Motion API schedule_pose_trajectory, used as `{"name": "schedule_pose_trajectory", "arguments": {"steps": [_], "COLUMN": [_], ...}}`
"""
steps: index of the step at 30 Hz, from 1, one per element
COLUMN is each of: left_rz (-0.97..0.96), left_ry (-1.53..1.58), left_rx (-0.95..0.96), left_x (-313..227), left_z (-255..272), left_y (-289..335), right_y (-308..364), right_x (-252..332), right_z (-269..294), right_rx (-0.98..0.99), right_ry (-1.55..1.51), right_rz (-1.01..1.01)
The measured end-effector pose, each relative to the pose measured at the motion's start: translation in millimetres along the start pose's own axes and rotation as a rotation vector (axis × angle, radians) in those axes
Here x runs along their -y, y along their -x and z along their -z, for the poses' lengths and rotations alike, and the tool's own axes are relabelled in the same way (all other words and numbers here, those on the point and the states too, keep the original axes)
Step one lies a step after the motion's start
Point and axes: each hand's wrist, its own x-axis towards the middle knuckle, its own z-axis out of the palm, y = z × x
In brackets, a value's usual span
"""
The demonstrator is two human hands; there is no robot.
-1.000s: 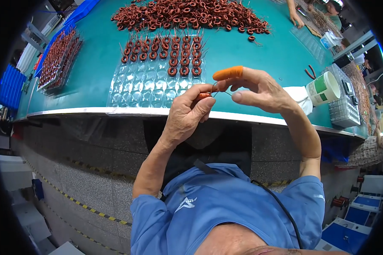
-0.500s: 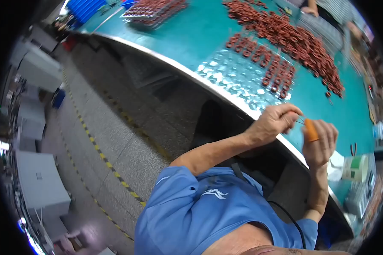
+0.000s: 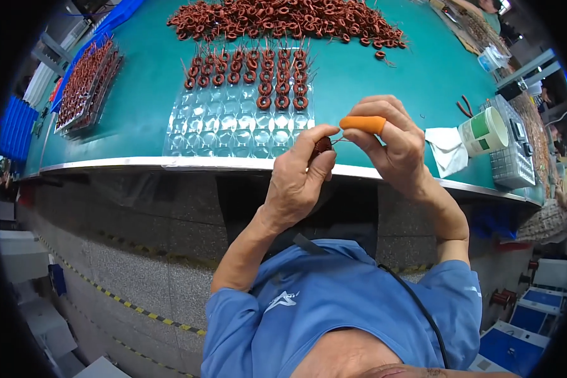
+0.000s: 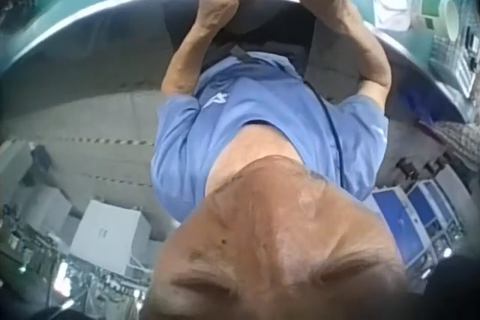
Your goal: Assembling and preparing small copper-wound inductor coils at a manufacturing workbench.
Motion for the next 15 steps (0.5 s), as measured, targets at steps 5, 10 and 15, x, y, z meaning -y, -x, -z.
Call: {"name": "schedule_pose_trajectory", "arguments": {"steps": [5,10,15], "left_rz": [0.069,0.066,0.263], "left_ry": [0.049,0.59,0.331], "left_rx": [-0.015,0.059,-0.064], "left_x": [12,7,4], "left_z": [3,-2,6], "left_y": [-5,0,-1], "right_y": [4,6,11], "right_x": [8,-7,-13], "right_z": [-12,-4,-27], "right_rx": [-0.025,0.067,0.046], "right_ry": [0.213,-0.539,-0.825], "right_rz": [0.313,-0.391,-0.619]}}
